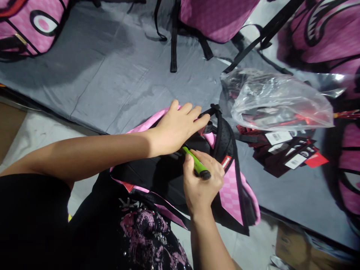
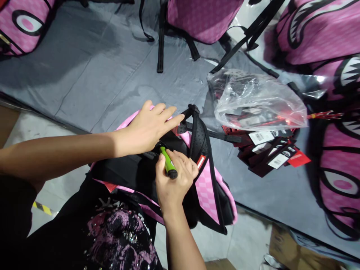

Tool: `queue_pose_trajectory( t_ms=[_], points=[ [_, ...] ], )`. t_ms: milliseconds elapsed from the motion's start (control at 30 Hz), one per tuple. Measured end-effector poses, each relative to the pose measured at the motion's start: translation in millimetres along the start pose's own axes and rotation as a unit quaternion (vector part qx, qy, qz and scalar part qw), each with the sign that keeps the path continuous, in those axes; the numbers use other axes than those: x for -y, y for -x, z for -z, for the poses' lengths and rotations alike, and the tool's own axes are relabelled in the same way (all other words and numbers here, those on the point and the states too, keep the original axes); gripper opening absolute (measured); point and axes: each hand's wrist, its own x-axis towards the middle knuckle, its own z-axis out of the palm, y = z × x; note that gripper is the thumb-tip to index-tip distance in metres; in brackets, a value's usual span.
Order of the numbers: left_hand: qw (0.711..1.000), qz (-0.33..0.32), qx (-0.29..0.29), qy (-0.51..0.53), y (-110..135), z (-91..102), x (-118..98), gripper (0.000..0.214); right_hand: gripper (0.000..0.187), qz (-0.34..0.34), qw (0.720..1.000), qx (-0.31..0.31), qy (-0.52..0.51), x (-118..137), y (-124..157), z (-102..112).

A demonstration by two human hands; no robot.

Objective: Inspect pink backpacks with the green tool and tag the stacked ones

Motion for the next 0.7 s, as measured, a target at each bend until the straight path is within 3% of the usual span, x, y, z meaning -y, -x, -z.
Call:
queue_pose_trajectory(
  t_ms=[700],
  points=[
    [1.000, 0.000, -0.023, 0.003, 0.2, -3.6, 1.0, 0.064, 0.016, 0.007, 1.000, 0.025, 0.018, -4.7, 0.0, 9.8]
  ],
)
